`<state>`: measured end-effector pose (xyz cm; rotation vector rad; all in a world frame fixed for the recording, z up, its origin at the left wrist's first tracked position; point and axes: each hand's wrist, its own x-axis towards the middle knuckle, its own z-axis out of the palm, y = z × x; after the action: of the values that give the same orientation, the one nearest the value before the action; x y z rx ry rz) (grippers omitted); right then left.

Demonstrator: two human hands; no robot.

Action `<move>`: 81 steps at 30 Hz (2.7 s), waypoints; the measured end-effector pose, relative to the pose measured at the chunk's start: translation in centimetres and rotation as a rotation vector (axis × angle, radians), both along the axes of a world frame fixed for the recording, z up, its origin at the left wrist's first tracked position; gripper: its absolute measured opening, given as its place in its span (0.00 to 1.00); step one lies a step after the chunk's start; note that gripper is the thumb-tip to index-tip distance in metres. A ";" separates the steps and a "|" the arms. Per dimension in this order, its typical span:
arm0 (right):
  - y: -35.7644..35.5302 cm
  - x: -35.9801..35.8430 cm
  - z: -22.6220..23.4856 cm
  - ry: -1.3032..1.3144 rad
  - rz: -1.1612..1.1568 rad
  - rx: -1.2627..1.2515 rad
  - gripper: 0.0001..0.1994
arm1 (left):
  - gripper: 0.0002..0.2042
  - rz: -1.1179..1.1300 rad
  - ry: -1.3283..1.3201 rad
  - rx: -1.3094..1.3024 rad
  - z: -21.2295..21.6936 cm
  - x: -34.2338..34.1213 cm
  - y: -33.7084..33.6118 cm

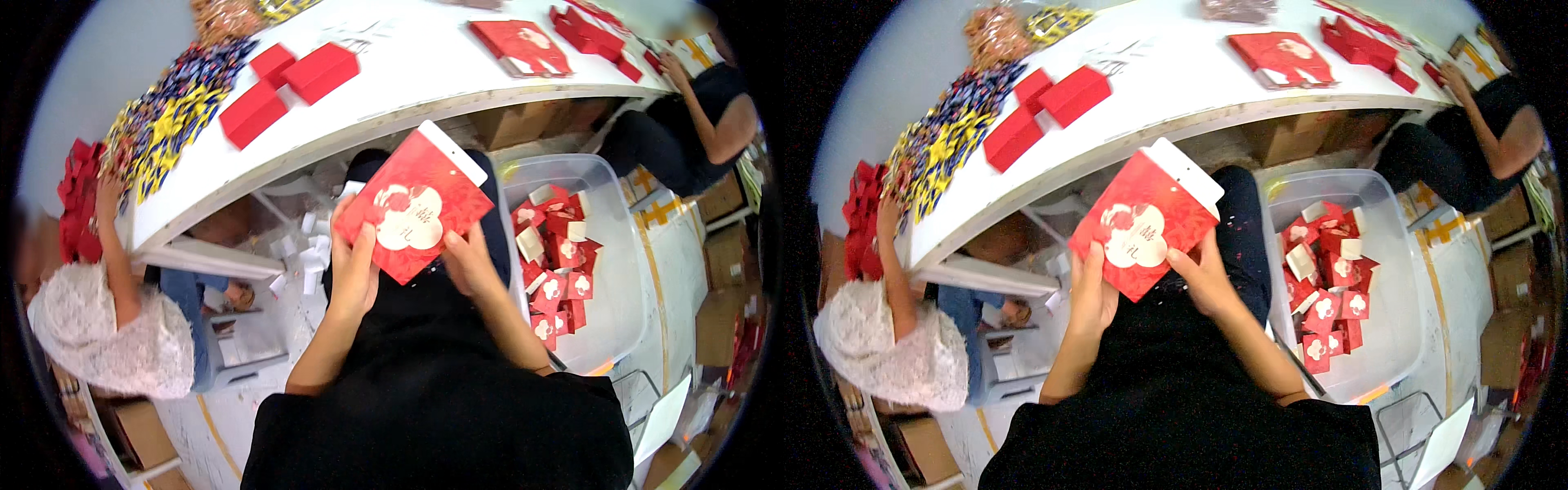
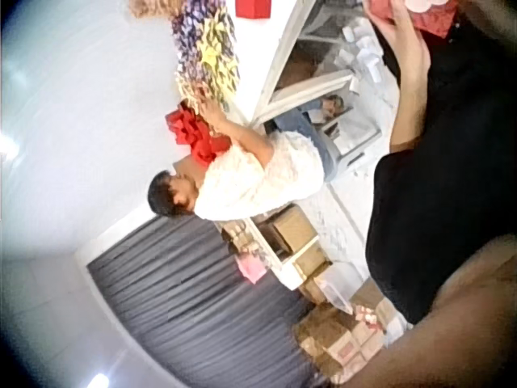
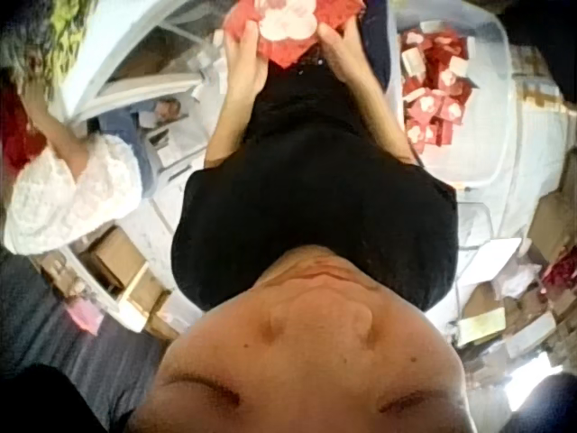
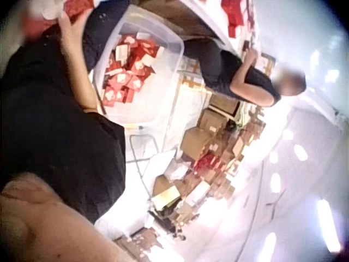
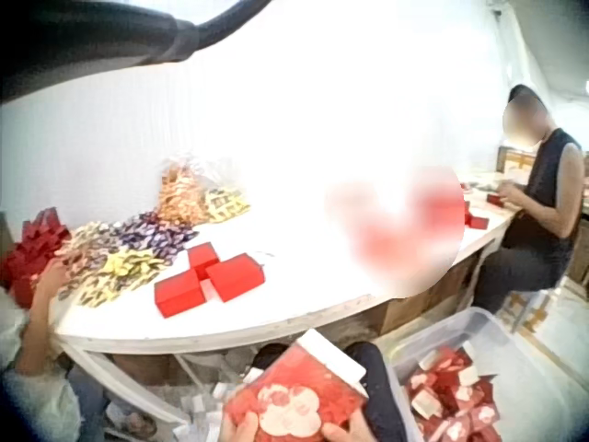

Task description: The person assembles red floral-patterned gift boxes by hand, folding the cardboard sides and inserting white lining pieces.

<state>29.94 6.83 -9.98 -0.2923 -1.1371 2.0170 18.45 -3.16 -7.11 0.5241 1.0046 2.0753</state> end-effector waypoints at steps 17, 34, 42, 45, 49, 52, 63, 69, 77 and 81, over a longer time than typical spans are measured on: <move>17.8 10.4 -14.8 0.117 -0.916 -0.815 0.10 | 0.23 -0.152 0.161 -0.279 0.2 -1.3 -0.4; 33.4 -1.9 6.0 -1.180 -0.948 1.118 0.24 | 0.17 -0.081 0.104 -0.247 0.6 -2.6 -1.4; 32.5 -1.1 6.7 -0.492 -1.070 0.444 0.15 | 0.15 -0.091 0.090 -0.242 0.7 -2.6 -1.2; 28.2 -0.6 8.7 -0.118 -1.005 0.399 0.11 | 0.13 -0.134 0.118 -0.208 0.8 -3.0 -0.8; 16.5 -0.4 9.1 0.046 -0.766 0.376 0.11 | 0.21 -0.120 0.225 -0.037 2.3 -3.0 0.6; 6.5 -0.1 8.0 -0.006 -0.515 0.276 0.13 | 0.30 -0.061 0.290 0.155 4.6 -1.8 1.8; 0.2 3.6 7.3 -0.565 -0.166 0.802 0.10 | 0.22 0.247 0.274 0.051 4.6 -2.6 -0.2; 2.2 4.0 7.9 -0.270 -0.532 0.614 0.15 | 0.24 0.007 0.271 -0.019 4.6 -1.4 -0.2; -0.4 2.2 4.5 -0.216 -0.307 0.460 0.23 | 0.45 -0.133 0.383 -0.006 3.2 1.3 0.3; -0.1 3.8 7.4 -0.259 -0.203 0.351 0.17 | 0.46 0.017 0.492 -0.064 4.7 0.2 0.0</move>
<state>33.70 6.70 -2.58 -0.4765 -1.5315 1.6007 18.62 -3.14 -2.43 1.0271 1.3493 1.9613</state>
